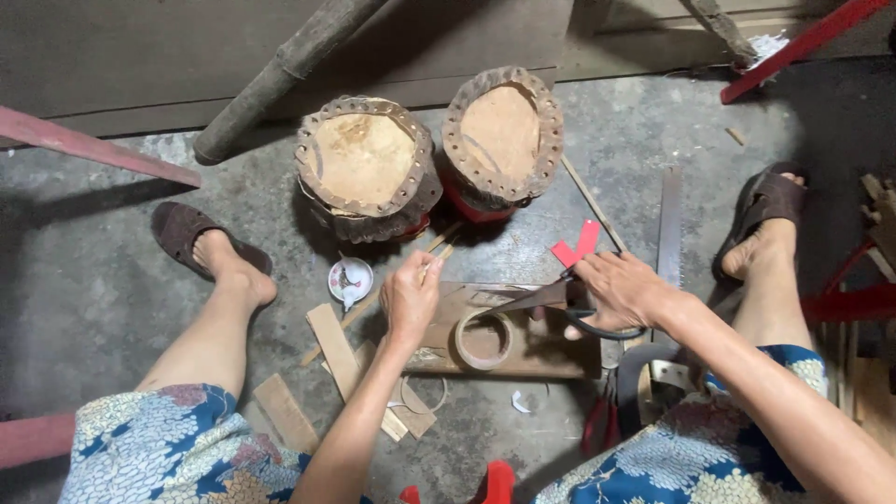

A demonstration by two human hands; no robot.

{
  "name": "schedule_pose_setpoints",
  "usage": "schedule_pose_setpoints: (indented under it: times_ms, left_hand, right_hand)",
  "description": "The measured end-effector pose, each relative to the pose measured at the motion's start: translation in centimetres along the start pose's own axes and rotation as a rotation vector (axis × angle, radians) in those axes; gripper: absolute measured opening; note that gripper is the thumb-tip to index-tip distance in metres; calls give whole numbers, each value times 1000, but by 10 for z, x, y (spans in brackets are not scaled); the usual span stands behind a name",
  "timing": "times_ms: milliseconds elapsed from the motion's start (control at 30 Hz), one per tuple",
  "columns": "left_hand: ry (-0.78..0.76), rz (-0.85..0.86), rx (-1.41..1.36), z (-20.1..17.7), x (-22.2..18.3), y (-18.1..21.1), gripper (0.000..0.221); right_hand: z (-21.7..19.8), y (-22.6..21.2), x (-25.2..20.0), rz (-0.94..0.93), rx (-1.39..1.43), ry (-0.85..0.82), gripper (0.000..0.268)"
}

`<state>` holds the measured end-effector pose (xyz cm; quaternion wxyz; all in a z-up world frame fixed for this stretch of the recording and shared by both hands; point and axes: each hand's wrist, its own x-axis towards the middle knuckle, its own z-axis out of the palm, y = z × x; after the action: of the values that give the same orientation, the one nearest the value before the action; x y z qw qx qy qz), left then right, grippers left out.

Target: Preparing and shaping bamboo strips by bending them into circular frames and securing them with tape for drum repair.

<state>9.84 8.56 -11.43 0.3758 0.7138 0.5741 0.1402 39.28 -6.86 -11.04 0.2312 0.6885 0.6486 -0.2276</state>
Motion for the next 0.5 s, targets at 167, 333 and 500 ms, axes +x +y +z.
schedule_pose_setpoints:
  times_ms: [167, 333, 500]
  left_hand:
    - [-3, 10, -20, 10, 4, -18, 13]
    - [-2, 26, -38, 10, 6, -26, 10]
    - [37, 53, -70, 4, 5, -21, 9]
  right_hand:
    - [-7, -6, 47, -69, 16, -96, 107]
    - [-3, -14, 69, -148, 95, -126, 102]
    - [-9, -19, 68, -199, 68, -105, 96]
